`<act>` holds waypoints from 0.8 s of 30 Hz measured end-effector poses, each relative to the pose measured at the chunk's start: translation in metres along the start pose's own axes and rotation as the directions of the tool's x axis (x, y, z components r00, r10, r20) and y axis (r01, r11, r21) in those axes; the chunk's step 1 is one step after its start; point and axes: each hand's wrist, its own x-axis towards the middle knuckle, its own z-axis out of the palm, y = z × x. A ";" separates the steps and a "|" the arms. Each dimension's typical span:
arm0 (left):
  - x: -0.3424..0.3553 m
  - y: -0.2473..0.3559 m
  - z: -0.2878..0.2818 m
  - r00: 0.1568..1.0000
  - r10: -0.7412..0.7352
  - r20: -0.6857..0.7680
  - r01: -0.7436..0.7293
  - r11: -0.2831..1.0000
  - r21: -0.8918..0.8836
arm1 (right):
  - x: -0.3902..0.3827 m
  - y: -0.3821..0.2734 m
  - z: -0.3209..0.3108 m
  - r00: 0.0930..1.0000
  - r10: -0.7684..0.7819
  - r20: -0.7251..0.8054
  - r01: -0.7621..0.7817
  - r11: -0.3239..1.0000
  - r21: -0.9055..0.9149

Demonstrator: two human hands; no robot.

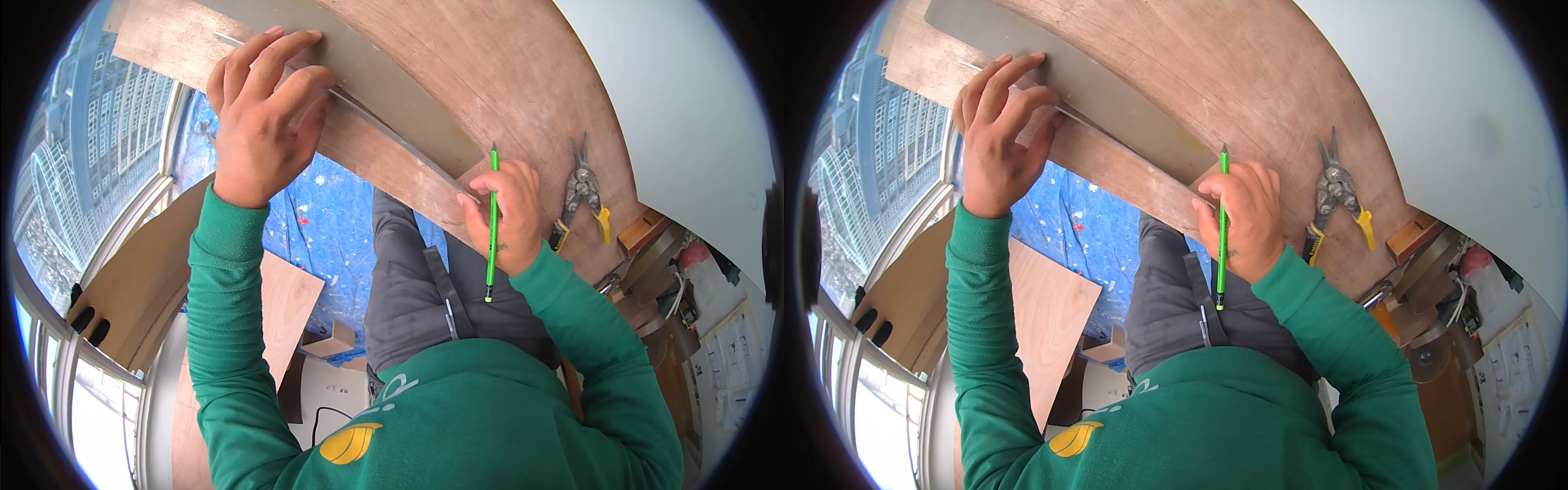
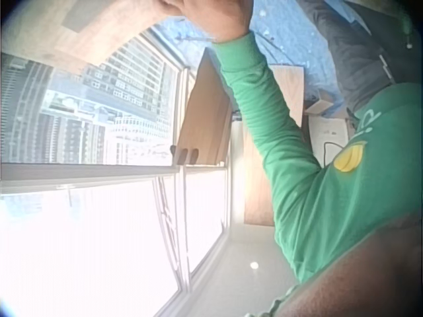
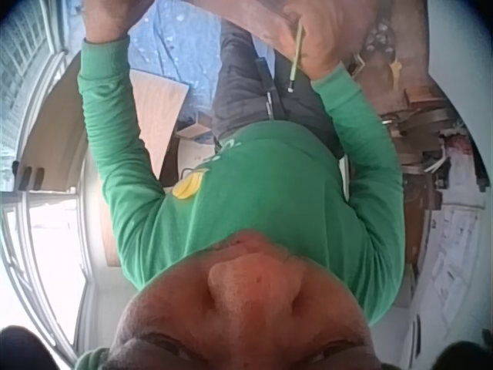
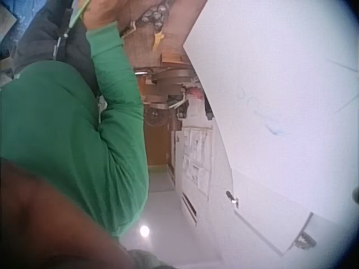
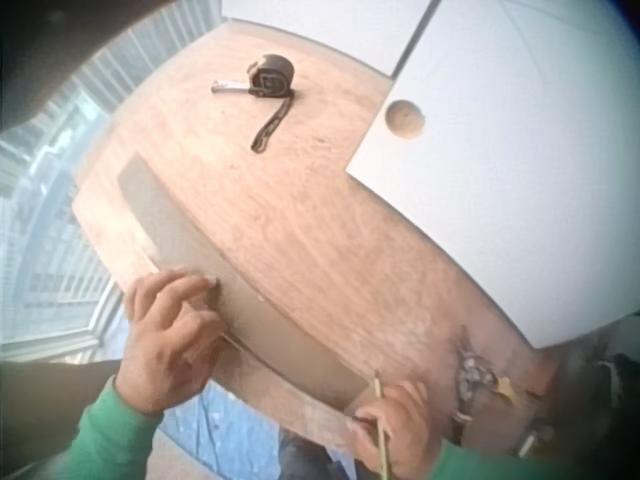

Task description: The person measures and marks a curved wooden piece using a tape measure, pencil, and metal ruler. They repeatedly reposition the ruler and mark multiple points along the curve, then draw straight lines between marks on the wood.

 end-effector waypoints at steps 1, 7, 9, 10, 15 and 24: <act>0.002 -0.003 -0.005 0.999 0.028 0.029 -0.028 1.000 0.005 | 0.001 -0.001 -0.002 1.000 0.001 0.009 -0.001 1.000 0.016; 0.008 -0.017 -0.009 0.977 0.205 0.050 -0.204 0.978 -0.035 | 0.005 -0.002 -0.010 0.999 0.049 0.020 -0.051 0.991 0.122; 0.006 -0.019 -0.004 0.972 0.232 0.042 -0.231 0.973 -0.017 | 0.006 -0.001 -0.010 0.999 0.052 0.013 -0.053 0.988 0.145; 0.004 -0.020 -0.003 0.969 0.243 0.041 -0.242 0.970 -0.033 | 0.006 0.000 -0.010 0.999 0.038 0.004 -0.038 0.987 0.153; 0.002 -0.024 0.003 0.968 0.248 0.024 -0.248 0.969 -0.014 | 0.007 -0.001 -0.012 0.999 0.011 0.036 -0.015 0.994 0.105; 0.011 -0.016 0.008 0.982 0.187 0.013 -0.185 0.981 -0.063 | 0.007 -0.003 -0.002 1.000 -0.009 0.004 0.009 0.999 -0.046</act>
